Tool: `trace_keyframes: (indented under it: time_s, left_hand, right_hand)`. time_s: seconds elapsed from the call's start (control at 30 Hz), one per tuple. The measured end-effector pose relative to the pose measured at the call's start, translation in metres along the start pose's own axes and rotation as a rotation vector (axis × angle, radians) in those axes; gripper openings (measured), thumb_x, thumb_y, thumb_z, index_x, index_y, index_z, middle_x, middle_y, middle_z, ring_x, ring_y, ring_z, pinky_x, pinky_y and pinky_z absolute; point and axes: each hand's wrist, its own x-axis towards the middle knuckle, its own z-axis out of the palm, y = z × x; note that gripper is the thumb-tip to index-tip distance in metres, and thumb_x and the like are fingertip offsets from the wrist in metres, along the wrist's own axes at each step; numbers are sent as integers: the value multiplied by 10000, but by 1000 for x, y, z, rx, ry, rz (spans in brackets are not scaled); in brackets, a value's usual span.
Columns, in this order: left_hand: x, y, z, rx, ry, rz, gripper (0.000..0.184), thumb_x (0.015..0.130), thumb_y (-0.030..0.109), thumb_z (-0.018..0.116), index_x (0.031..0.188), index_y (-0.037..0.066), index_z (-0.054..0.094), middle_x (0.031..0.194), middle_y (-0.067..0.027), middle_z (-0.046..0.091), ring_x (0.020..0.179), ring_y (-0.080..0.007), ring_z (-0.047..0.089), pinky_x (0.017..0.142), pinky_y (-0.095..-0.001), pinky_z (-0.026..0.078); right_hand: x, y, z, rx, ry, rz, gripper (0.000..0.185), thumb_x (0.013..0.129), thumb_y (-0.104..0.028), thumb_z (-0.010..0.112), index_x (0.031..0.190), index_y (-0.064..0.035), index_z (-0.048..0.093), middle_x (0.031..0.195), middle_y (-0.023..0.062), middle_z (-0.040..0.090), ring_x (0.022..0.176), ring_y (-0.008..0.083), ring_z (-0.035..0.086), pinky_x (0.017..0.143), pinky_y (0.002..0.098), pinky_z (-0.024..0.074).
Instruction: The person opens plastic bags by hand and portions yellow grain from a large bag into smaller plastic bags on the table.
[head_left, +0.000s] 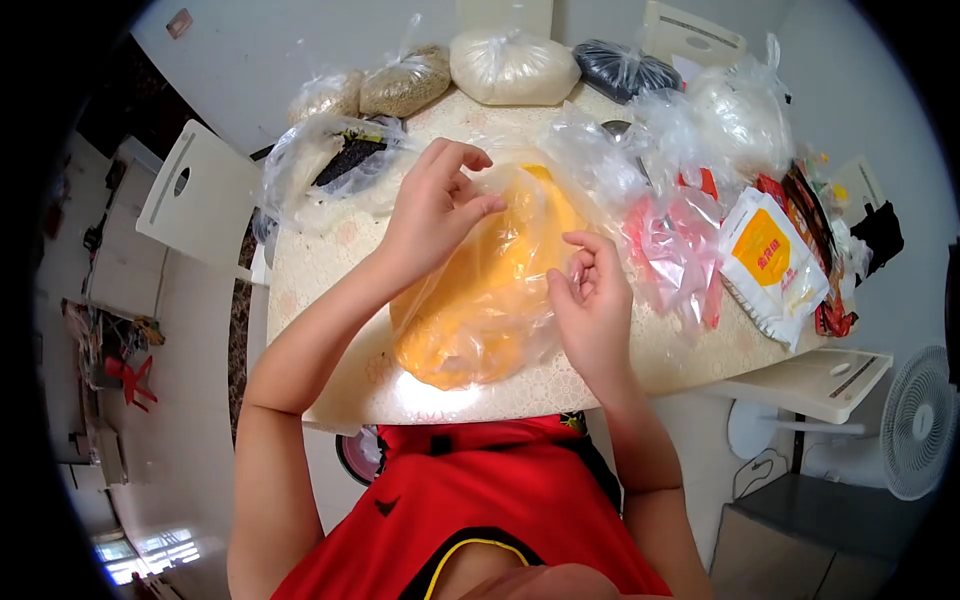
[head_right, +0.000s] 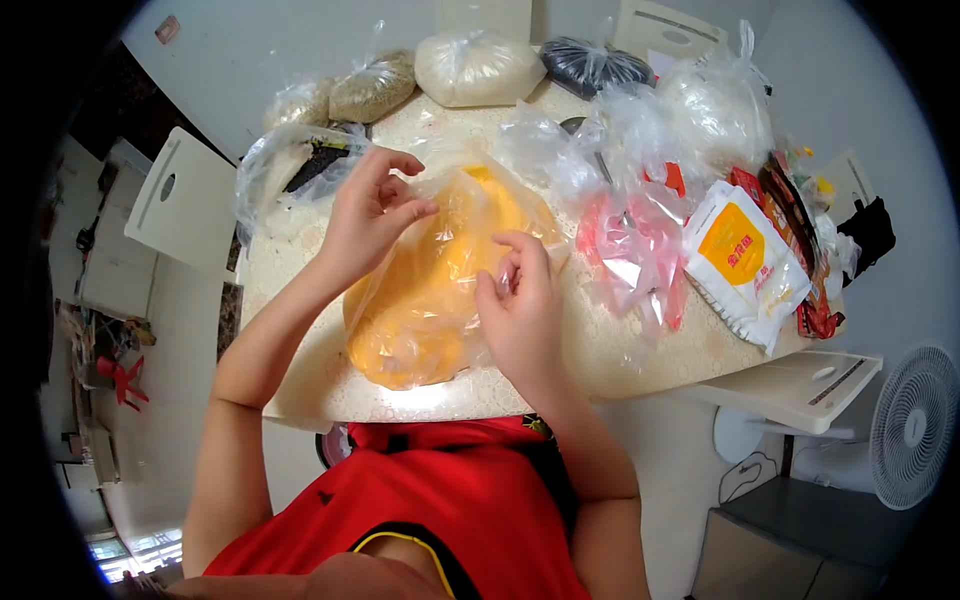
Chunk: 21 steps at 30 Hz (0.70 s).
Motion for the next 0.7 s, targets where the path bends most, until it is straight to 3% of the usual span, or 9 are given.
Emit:
trace_keyframes:
  time_s: [0.13, 0.3, 0.4, 0.43, 0.5, 0.57, 0.6, 0.63, 0.7]
  left_hand:
    - [-11, -12, 1, 134, -79, -54, 274, 873, 51, 704, 1125, -24, 628, 953, -84, 653, 718, -123, 610, 675, -262, 507]
    - [-17, -22, 7, -212, -134, -262, 301, 898, 101, 679, 1158, -44, 630, 908, -102, 684, 767, -131, 619, 711, -261, 505]
    - [-18, -7, 4, -235, -199, -336, 390, 911, 166, 680, 1214, -63, 590, 920, -118, 687, 806, -136, 635, 724, -264, 508]
    - [-22, 4, 5, -208, -226, -342, 429, 914, 191, 682, 1238, -69, 573, 929, -124, 686, 817, -138, 640, 725, -265, 509]
    - [-22, 18, 11, -154, -253, -315, 638, 878, 377, 691, 1285, -86, 527, 928, -195, 683, 809, -214, 663, 730, -330, 523]
    - [-14, 27, 9, -130, -318, -309, 829, 840, 520, 692, 1333, -107, 467, 949, -241, 676, 823, -273, 677, 746, -374, 529]
    - [-13, 29, 5, -134, -381, -336, 912, 819, 569, 689, 1357, -119, 430, 969, -252, 672, 842, -293, 679, 760, -385, 529]
    - [-15, 31, 1, -136, -450, -369, 995, 798, 619, 685, 1382, -131, 392, 990, -263, 668, 860, -314, 681, 773, -397, 528]
    - [-24, 38, 1, 159, -379, -144, 1051, 770, 614, 702, 1404, -145, 348, 1052, -294, 638, 953, -385, 642, 828, -419, 519]
  right_hand:
    - [11, -5, -1, -177, -12, 1, 404, 846, -52, 682, 1221, -2, 541, 878, 91, 521, 694, 190, 494, 612, 303, 451]
    - [17, -1, 1, -494, -125, -53, 434, 875, -150, 676, 1255, 3, 533, 955, 169, 600, 791, 308, 613, 694, 385, 509]
    - [16, 4, 7, -339, -57, -161, 359, 852, -34, 665, 1193, 4, 559, 937, 144, 639, 771, 234, 630, 706, 331, 501]
    - [13, 3, 11, -270, -76, -94, 344, 856, -52, 660, 1179, 6, 556, 970, 173, 638, 831, 286, 637, 736, 368, 508]
    - [13, -8, 25, -135, -112, 19, 320, 865, -89, 650, 1152, 11, 552, 1034, 232, 636, 952, 389, 652, 795, 442, 523]
    - [1, -23, 33, -73, -106, -73, 247, 856, -48, 635, 1080, 15, 555, 1024, 234, 636, 966, 426, 637, 798, 466, 517]
    - [-1, -26, 26, -87, -83, -151, 317, 832, -22, 639, 1131, 28, 546, 1053, 246, 625, 946, 426, 635, 785, 462, 518]
    - [3, -26, 16, -279, -3, -332, 373, 828, -20, 640, 1184, 19, 536, 1049, 229, 622, 890, 395, 634, 757, 437, 514]
    - [7, -24, -11, -663, 148, -674, 486, 820, -16, 643, 1288, 1, 515, 1041, 195, 615, 779, 334, 630, 701, 387, 506]
